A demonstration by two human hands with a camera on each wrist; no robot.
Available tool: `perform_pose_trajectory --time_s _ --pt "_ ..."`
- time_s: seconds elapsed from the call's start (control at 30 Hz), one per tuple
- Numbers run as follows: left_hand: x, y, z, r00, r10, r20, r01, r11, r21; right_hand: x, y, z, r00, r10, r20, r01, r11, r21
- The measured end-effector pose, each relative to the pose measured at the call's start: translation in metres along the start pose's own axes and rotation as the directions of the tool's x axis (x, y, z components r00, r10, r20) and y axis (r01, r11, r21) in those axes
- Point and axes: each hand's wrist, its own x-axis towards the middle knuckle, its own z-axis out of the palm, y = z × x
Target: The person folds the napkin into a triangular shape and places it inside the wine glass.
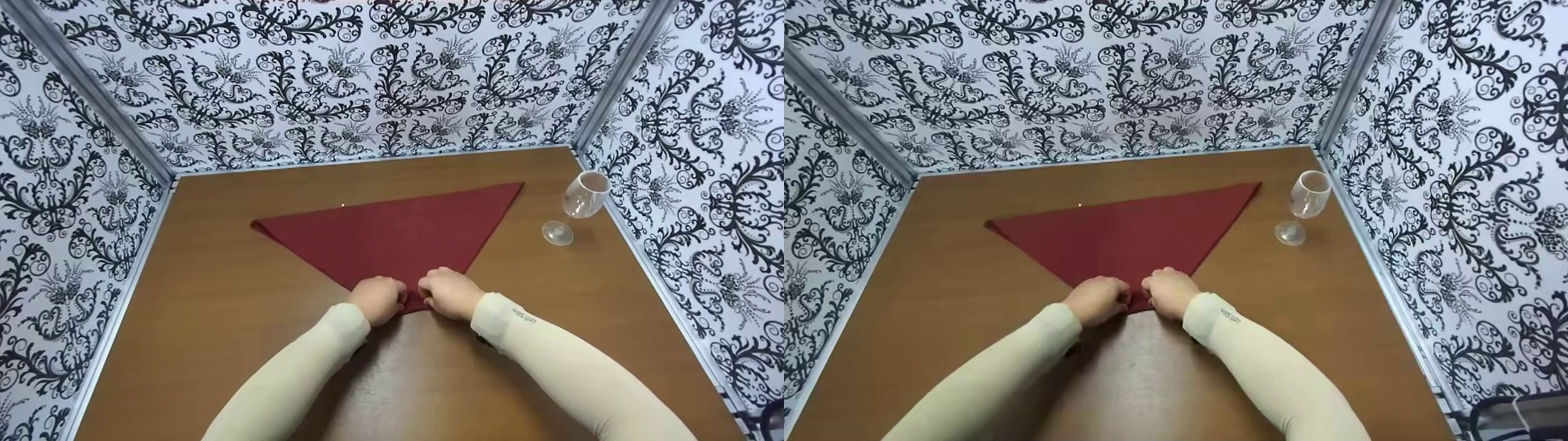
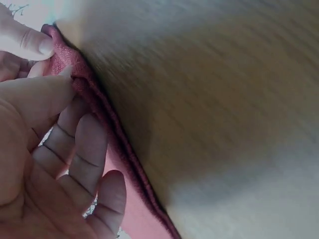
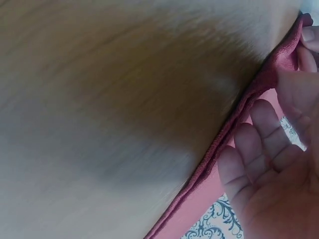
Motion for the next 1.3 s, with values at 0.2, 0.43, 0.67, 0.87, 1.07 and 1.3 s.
perform_pose_trajectory --time_s 0.2,0.43,0.67,0.87,1.07,1.3 --pt "-0.004 0.002 -0.004 0.999 0.044 0.016 -0.045 0.997 0.061 -0.006 0.002 -0.001 0.997 -0.069 -0.018 0.068 0.997 -0.031" --pt "-0.005 0.001 -0.005 0.998 0.061 0.0 -0.061 0.995 0.08 -0.008 0.004 0.002 0.994 -0.106 -0.037 0.105 0.994 -0.025" --pt "-0.002 -0.004 0.002 0.994 0.091 -0.054 -0.085 0.99 0.111 -0.005 0.002 0.006 0.995 -0.088 -0.047 0.085 0.994 -0.071" --pt "0.0 -0.01 0.004 0.999 0.019 -0.034 -0.019 1.0 -0.023 -0.004 0.003 0.005 0.991 -0.108 -0.076 0.1 0.991 -0.093" --pt "0.001 -0.015 -0.001 0.996 -0.081 0.034 0.085 0.983 -0.165 -0.002 0.009 0.002 0.998 -0.013 -0.06 0.014 1.0 0.012" --pt "0.0 -0.015 -0.008 0.985 -0.168 0.045 0.174 0.963 -0.206 0.005 0.012 0.006 0.994 0.108 -0.016 -0.107 0.993 0.056"
